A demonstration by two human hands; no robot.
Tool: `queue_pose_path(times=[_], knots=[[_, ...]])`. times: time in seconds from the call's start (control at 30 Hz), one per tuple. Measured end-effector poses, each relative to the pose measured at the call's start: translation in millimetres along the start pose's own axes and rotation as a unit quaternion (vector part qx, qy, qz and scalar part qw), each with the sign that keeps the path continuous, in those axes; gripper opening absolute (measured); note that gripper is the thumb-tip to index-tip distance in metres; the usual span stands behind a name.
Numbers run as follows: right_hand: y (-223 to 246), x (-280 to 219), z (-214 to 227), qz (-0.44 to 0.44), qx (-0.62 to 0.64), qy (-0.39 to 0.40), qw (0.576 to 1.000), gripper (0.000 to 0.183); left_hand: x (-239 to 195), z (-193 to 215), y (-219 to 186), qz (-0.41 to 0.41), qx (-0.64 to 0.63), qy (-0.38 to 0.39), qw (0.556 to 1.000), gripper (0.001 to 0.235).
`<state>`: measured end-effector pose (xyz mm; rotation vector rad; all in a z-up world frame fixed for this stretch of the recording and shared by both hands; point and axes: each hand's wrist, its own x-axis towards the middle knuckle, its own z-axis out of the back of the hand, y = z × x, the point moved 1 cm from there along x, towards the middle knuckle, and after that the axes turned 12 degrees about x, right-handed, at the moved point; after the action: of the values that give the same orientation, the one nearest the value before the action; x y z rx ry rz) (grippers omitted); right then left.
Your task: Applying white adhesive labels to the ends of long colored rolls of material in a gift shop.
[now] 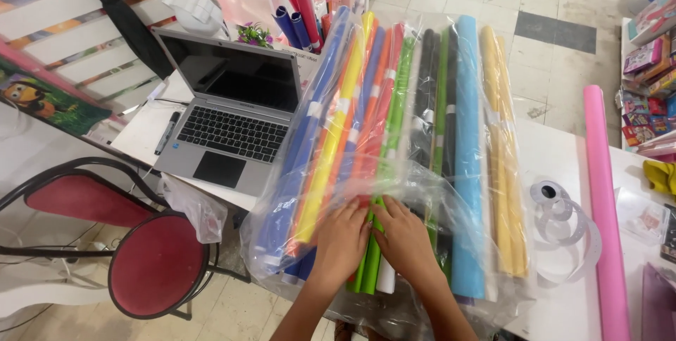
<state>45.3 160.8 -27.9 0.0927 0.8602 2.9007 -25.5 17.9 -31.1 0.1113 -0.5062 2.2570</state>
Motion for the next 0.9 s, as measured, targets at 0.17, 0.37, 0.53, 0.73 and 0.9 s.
queue_pose_path(times=[0.17,0.37,0.53,0.73,0.9], knots=[[4,13,7,0.015,-0.008,-0.041,0.999,0.049,14,8,-4,0.033,0.073,-0.014,0.997,0.041],[-13,19,-23,0.026,0.023,-0.074,0.997,0.01,16,-9,3,0.033,0.08,0.013,0.996,0.036],[-13,25,-33,-0.041,0.039,-0.05,0.997,0.009,15,-31,11,0.05,0.092,0.033,0.994,0.037],[-4,31,-26,-0.111,0.088,-0.034,0.989,0.034,14,-42,16,0.047,0.117,0.03,0.992,0.044],[-9,30,-37,-0.09,0.1,-0.081,0.988,0.04,14,-47,20,0.054,0.11,0.029,0.992,0.044]])
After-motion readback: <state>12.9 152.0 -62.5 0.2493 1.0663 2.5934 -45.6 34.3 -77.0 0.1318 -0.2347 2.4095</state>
